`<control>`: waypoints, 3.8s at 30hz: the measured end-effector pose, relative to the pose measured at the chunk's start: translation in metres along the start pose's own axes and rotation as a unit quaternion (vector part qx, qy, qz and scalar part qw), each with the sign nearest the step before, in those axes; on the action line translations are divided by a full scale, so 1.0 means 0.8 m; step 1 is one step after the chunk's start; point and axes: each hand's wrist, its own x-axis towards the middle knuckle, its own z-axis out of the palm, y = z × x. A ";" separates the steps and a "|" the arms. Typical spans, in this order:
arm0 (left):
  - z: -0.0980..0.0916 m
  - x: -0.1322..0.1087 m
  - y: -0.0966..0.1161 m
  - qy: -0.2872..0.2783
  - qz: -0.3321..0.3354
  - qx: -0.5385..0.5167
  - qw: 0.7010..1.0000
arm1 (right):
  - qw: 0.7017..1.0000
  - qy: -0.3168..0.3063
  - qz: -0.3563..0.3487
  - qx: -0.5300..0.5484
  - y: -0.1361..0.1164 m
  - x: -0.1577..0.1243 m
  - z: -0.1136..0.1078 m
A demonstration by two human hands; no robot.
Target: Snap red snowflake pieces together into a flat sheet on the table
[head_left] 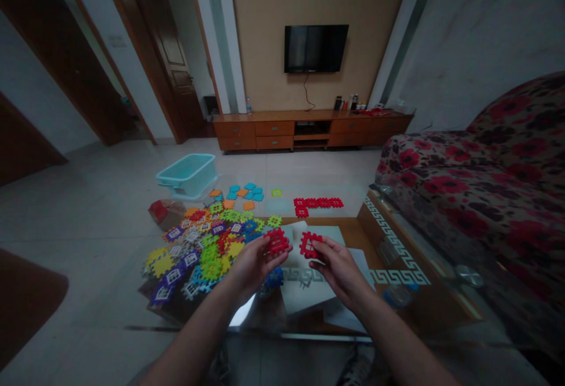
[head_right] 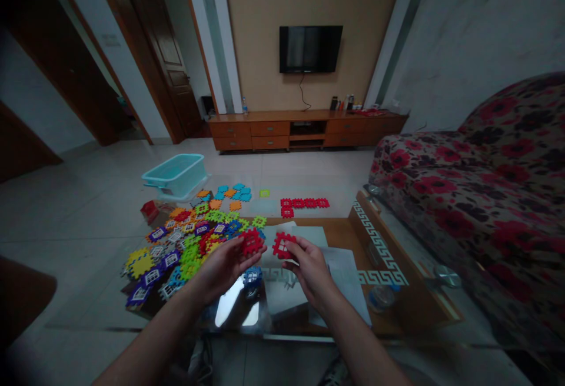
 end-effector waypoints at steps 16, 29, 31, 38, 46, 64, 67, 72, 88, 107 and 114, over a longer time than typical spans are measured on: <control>0.001 0.002 -0.008 -0.064 -0.057 -0.046 0.995 | 1.000 -0.001 -0.016 0.008 0.005 0.003 -0.001; 0.004 0.001 -0.012 -0.126 -0.104 -0.068 0.984 | 0.997 -0.034 -0.038 -0.055 0.001 -0.003 0.003; 0.003 -0.001 -0.012 -0.140 -0.102 -0.060 0.983 | 0.997 -0.032 -0.045 -0.053 0.003 -0.001 0.002; 0.003 -0.010 -0.015 -0.160 -0.053 0.000 0.986 | 0.995 -0.022 -0.073 -0.060 0.008 0.004 -0.005; 0.000 -0.008 -0.019 -0.232 -0.009 0.063 0.971 | 0.988 -0.061 -0.078 -0.116 0.006 0.000 -0.005; 0.000 -0.005 -0.024 -0.162 -0.034 0.085 0.982 | 0.950 -0.111 -0.149 -0.251 0.008 -0.001 -0.003; 0.002 -0.005 -0.024 -0.141 -0.019 0.071 0.987 | 0.916 -0.110 -0.219 -0.316 0.006 -0.009 -0.002; 0.001 -0.002 -0.027 -0.125 -0.018 0.080 0.989 | 0.825 -0.129 -0.349 -0.425 0.004 -0.021 0.002; -0.004 0.002 -0.030 -0.142 -0.018 0.116 0.983 | 0.798 -0.138 -0.398 -0.431 0.003 -0.019 0.005; -0.002 -0.002 -0.030 -0.146 -0.015 0.127 0.981 | 0.796 -0.142 -0.396 -0.434 -0.001 -0.020 0.005; 0.000 -0.005 -0.028 -0.150 -0.010 0.134 0.979 | 0.798 -0.144 -0.391 -0.436 0.000 -0.020 0.004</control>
